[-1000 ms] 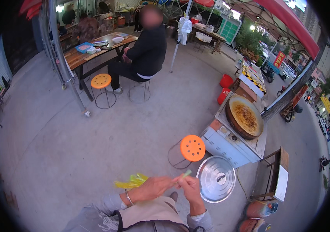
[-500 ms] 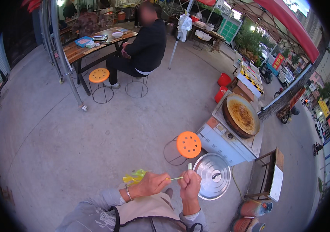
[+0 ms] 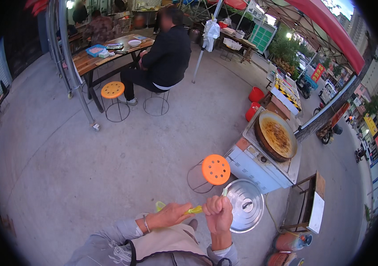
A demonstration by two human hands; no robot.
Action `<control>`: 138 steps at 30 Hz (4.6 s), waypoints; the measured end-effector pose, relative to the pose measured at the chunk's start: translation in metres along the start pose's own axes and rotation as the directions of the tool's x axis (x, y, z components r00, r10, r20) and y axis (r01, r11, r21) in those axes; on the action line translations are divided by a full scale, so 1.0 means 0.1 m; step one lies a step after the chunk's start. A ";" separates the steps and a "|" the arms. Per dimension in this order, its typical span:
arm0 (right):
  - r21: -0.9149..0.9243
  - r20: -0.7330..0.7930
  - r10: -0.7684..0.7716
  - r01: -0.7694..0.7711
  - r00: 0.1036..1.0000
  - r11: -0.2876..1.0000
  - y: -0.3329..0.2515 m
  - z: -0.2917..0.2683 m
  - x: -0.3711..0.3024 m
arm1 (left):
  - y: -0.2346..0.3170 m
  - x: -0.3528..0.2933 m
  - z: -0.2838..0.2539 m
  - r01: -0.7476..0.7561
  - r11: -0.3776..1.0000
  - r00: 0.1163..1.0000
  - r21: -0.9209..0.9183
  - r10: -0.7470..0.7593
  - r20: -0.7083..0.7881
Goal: The person stands at an outdoor food stall and uses their hands to separate a bundle of yellow noodles. They repeatedly pull strands apart and shake the bundle to loosen the noodles, handling the food directly without tools.
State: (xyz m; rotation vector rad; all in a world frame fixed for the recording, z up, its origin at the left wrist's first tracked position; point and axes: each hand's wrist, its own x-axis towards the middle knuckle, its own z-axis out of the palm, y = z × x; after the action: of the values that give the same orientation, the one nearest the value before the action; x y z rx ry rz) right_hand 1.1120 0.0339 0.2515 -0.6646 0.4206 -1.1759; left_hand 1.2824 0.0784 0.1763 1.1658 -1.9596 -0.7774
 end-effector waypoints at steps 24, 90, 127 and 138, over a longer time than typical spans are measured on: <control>-0.143 0.128 -0.076 0.095 0.989 0.985 -0.27 0.03 0.01 | 0.02 0.03 -0.23 0.300 0.795 0.937 -0.528 -0.142 0.319; -0.362 0.219 -0.142 0.215 0.965 0.907 -0.13 -0.20 -0.38 | 0.43 0.08 0.05 -0.238 0.966 0.971 -0.098 0.239 -0.006; -0.502 0.165 -0.084 0.156 0.983 0.851 -0.11 0.18 -0.15 | 0.37 0.13 -0.08 -0.020 0.964 0.999 -0.267 0.012 -0.029; -0.364 0.149 -0.079 0.128 0.986 0.923 -0.19 0.08 -0.25 | 0.27 0.08 0.00 0.034 0.996 0.991 -0.087 -0.022 0.136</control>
State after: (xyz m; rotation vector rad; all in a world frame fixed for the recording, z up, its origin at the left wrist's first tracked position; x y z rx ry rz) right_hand 1.0948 0.0552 0.2693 -1.1009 0.5075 -1.1538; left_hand 1.2666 0.0822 0.1995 1.1149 -1.9993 -0.9707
